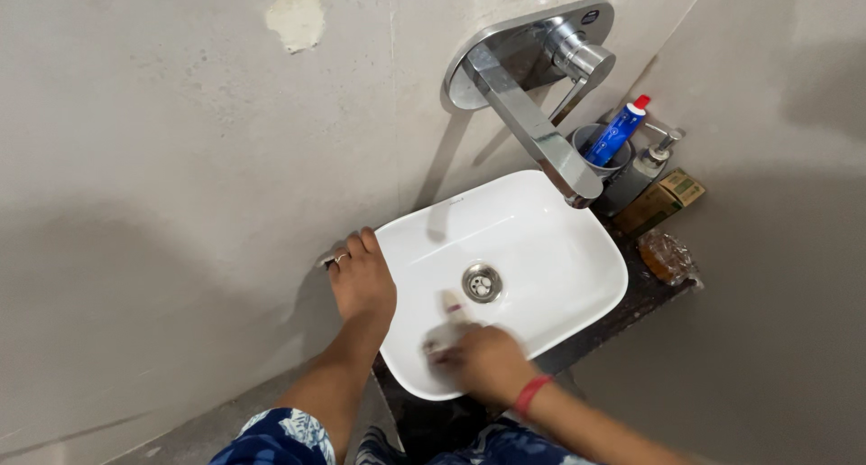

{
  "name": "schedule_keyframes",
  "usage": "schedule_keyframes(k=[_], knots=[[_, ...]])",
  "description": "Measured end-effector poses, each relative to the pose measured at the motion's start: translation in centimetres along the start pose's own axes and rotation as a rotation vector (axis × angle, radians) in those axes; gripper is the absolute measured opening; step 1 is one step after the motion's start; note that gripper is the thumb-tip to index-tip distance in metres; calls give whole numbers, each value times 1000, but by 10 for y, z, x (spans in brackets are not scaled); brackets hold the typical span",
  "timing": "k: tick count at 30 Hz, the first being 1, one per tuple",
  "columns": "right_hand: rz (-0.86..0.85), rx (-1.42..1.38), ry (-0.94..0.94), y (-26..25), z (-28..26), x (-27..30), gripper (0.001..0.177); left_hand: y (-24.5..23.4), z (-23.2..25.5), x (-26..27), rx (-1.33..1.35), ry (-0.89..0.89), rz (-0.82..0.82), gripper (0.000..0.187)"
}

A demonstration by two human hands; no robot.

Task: The person wipes the chrome faucet and handles with a cloth and then uses the cloth to scrub the interior and drain of the white bathroom sink.

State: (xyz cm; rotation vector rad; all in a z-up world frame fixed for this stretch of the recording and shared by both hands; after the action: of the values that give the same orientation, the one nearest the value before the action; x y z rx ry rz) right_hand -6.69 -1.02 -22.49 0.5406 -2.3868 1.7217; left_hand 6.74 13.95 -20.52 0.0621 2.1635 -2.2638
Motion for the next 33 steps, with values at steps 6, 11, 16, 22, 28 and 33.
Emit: schedule_keyframes(k=[6, 11, 16, 22, 28, 33], knots=[[54, -224, -132, -5, -27, 10, 32, -2, -1, 0, 25, 3, 16, 55], [55, -34, 131, -30, 54, 17, 45, -7, 1, 0, -1, 10, 13, 53], [120, 491, 411, -95, 152, 9, 53, -6, 1, 1, -6, 2, 23, 52], [-123, 258, 412, -58, 133, -6, 36, -5, 2, 0, -23, -5, 51, 50], [198, 62, -164, -11, -26, 3, 29, -4, 1, 0, -38, 1, -30, 52], [-40, 102, 91, -12, 9, -4, 30, -5, 0, 1, 7, 0, 10, 51]])
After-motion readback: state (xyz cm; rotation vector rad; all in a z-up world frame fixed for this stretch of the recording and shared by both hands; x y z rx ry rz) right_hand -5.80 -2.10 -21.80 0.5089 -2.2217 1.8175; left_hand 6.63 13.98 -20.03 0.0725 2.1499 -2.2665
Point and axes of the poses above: each hand's wrist, its own x-axis away from the middle knuckle, its own y-axis out of the palm, z = x × y, the point moved 8 cm from there along -x, towards the middle knuckle, and after that the axes turned 1 degree about y, right-handed, at the moved point
